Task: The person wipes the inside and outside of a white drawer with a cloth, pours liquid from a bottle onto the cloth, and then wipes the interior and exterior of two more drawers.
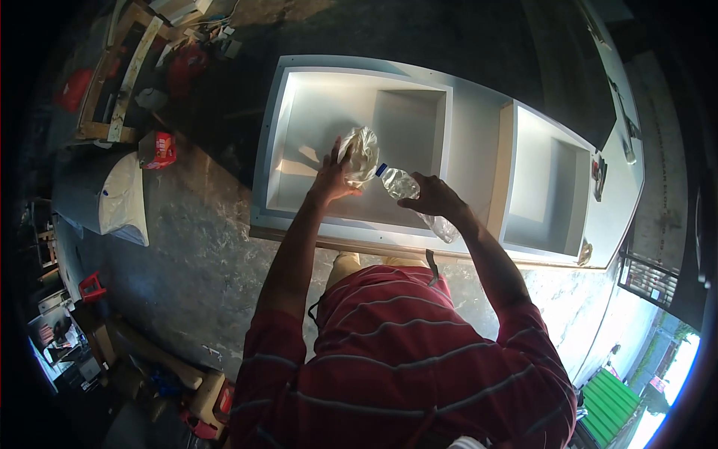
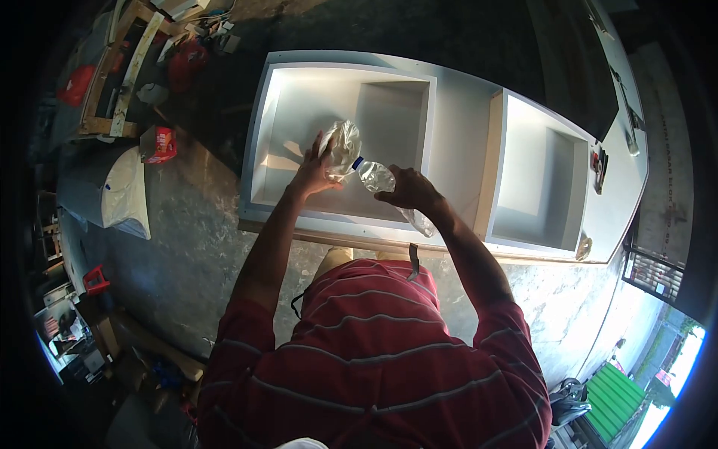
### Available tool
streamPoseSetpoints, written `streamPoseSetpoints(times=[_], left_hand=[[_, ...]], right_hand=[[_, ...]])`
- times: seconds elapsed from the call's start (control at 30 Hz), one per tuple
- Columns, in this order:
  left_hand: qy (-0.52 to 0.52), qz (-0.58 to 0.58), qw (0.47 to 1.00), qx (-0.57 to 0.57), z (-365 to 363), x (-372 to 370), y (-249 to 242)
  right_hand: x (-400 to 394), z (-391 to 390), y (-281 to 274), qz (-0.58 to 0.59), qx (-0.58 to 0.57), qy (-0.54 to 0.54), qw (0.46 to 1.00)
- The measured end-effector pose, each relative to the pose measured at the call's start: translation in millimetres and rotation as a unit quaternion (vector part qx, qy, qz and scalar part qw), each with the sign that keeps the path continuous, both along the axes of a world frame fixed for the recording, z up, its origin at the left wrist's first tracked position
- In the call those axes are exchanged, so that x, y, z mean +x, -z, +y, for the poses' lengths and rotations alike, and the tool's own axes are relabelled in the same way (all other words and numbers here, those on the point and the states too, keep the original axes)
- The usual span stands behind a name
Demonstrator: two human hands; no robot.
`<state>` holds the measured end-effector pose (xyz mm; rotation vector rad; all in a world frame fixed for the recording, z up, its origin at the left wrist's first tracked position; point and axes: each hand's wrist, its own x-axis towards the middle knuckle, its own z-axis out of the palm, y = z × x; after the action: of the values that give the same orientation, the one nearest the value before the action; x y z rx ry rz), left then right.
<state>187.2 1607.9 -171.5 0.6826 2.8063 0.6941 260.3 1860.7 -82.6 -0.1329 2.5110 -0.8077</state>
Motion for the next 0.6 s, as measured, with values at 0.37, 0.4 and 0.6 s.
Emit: streamPoseSetpoints(times=[0.37,0.4,0.6], left_hand=[[-0.108,-0.085,0.990,0.037,-8.2,-14.6,36.2],[-0.107,-0.084,0.990,0.039,-6.1,-14.0,34.2],[-0.131,0.033,0.989,0.064,8.2,-11.8,42.4]], right_hand=[[2.9,-9.7,9.2,-0.034,-0.047,0.029,0.998],[3.6,-9.9,13.3,-0.034,-0.045,0.029,0.998],[4.9,-11.7,42.1,0.029,-0.030,-0.004,0.999]])
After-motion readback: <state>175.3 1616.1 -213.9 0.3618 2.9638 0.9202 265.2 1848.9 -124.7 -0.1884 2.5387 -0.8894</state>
